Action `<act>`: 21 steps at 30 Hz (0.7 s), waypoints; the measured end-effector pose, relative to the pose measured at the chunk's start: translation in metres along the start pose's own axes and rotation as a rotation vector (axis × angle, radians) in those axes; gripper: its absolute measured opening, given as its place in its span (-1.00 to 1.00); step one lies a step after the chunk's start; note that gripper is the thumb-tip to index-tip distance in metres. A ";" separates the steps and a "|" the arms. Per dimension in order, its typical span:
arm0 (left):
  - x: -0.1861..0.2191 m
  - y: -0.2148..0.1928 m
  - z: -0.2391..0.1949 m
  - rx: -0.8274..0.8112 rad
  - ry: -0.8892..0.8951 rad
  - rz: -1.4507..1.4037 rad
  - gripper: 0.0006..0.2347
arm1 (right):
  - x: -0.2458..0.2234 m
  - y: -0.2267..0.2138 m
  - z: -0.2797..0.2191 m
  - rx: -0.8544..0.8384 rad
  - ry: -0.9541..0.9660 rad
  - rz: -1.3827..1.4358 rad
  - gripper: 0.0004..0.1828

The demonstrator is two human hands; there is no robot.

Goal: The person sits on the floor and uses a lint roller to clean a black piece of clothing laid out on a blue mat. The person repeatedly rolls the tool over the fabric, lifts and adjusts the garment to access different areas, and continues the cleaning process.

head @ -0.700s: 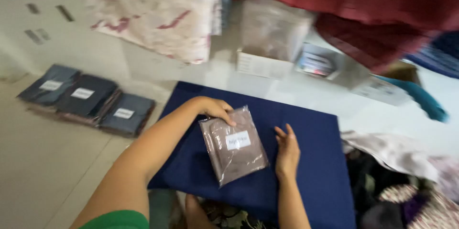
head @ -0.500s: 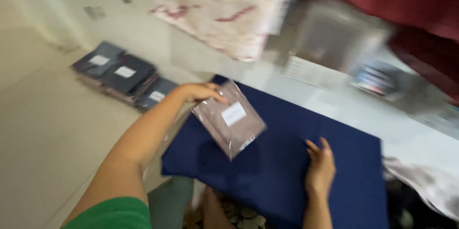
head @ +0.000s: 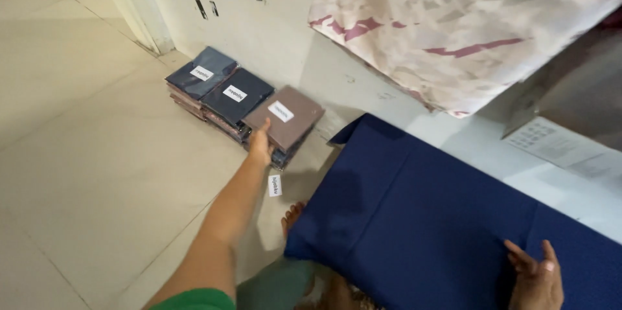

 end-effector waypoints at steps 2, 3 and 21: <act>-0.036 -0.023 0.054 0.144 0.014 0.130 -0.65 | -0.007 0.007 -0.004 -0.014 -0.011 -0.036 -0.40; -0.051 -0.039 0.077 0.287 0.038 0.254 -0.66 | -0.012 0.011 -0.005 -0.032 -0.028 -0.064 -0.40; -0.069 -0.055 0.138 0.274 -0.046 0.043 -0.69 | -0.032 0.036 -0.015 -0.025 0.037 -0.120 -0.46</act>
Point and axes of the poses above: each hand's wrist, its own z-axis towards the middle knuckle, its own y-axis out of the palm, x = y × z, the point moved 9 cm from there along z, towards the middle knuckle, and after that the axes turned 2 degrees about x, right-handed, at the moved point
